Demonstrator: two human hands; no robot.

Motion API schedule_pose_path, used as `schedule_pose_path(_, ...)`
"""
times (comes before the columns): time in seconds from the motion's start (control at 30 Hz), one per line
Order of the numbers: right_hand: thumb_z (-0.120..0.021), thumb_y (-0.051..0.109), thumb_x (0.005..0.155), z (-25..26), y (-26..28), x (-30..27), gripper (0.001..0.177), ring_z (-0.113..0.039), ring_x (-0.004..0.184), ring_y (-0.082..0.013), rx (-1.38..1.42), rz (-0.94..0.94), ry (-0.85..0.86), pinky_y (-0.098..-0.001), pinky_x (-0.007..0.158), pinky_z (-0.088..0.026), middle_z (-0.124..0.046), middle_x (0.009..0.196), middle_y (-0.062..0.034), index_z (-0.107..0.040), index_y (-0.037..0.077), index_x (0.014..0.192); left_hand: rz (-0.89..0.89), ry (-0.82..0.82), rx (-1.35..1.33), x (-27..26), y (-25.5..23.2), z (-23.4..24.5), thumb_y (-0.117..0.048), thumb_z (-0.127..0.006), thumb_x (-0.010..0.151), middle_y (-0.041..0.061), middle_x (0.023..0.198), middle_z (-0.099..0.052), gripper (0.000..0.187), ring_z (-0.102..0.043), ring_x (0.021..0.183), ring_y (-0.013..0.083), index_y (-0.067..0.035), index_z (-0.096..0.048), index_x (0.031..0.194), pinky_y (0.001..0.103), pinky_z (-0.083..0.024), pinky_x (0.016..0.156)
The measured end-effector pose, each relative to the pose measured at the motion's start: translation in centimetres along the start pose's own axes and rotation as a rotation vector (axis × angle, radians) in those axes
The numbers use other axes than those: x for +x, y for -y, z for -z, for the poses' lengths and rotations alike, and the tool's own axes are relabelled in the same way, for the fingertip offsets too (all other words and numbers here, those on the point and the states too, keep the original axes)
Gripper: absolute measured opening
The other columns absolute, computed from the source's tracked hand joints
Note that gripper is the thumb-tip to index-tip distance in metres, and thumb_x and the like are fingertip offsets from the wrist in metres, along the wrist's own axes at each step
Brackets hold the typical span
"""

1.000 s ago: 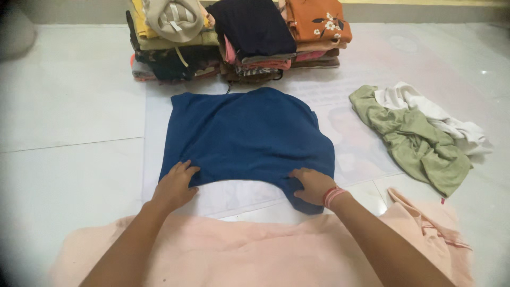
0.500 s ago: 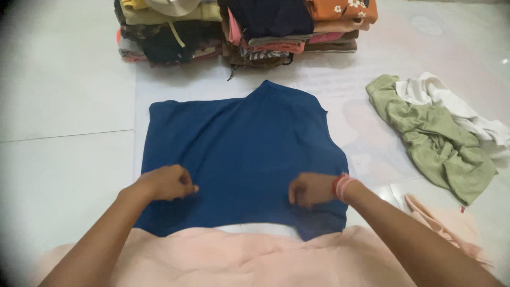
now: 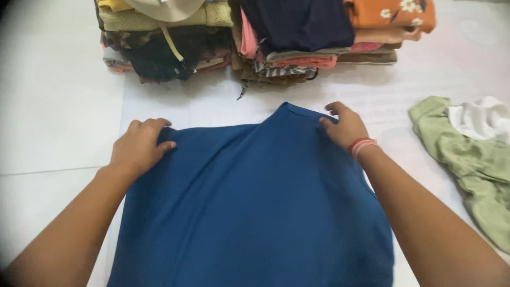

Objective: The person folds several shirts one by one on a tiled floor. They smooth each shirt, fold the sleeves and body, and place the folded shirts into a neat stack.

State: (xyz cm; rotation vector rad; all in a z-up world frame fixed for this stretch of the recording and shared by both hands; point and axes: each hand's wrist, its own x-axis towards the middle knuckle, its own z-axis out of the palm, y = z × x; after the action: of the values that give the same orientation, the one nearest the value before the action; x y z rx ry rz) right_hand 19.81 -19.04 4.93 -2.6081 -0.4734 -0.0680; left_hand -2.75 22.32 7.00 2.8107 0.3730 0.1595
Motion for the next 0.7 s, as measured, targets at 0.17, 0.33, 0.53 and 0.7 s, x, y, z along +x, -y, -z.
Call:
schedule_pose_path(0.17,-0.082,0.036,0.082,-1.7,-1.6,3.2,0.057,-0.068,0.107,-0.0333,-0.062,-0.217,0.219,-0.0399,0.096,-0.052,-0.072,0.114,-0.0210,-0.064,0.004,0.126,0.012,0.206,-0.067,4.0,3.9,-0.3,-0.029,-0.074,0.090,0.014,0.108,-0.076,0.029,-0.071,0.104,0.0331,-0.010,-0.074,0.111,0.044,-0.055,0.093)
schedule_pose_path(0.33,-0.072,0.026,0.087,1.0,-0.9,3.9,0.040,-0.069,0.103,-0.0299,0.313,-0.191,0.355,-0.0368,0.091,-0.054,-0.077,0.113,-0.0225,-0.075,-0.003,0.115,0.033,0.177,-0.293,5.8,7.4,0.5,-0.034,-0.071,0.091,0.017,0.106,-0.077,0.032,-0.071,0.107,0.0305,-0.008,-0.074,0.110,0.043,-0.055,0.092)
schedule_pose_path(0.53,-0.057,0.046,0.101,3.3,2.4,3.3,0.056,-0.066,0.124,-0.0288,0.611,-0.565,0.390,-0.0420,0.104,-0.052,-0.067,0.130,-0.0187,-0.059,-0.002,0.130,0.188,0.114,-0.067,4.8,6.7,2.1,-0.040,-0.077,0.090,0.020,0.114,-0.072,0.041,-0.068,0.109,0.0374,-0.009,-0.073,0.115,0.047,-0.053,0.093)
schedule_pose_path(0.7,-0.057,0.041,0.093,3.8,4.8,2.9,0.059,-0.067,0.129,-0.0313,0.389,-0.553,0.642,-0.0401,0.111,-0.048,-0.068,0.140,-0.0220,-0.064,-0.002,0.133,-0.134,-0.274,0.085,2.5,3.1,-1.0,-0.024,-0.072,0.092,0.019,0.136,-0.062,0.042,-0.055,0.129,0.0380,-0.008,-0.067,0.130,0.048,-0.044,0.108)
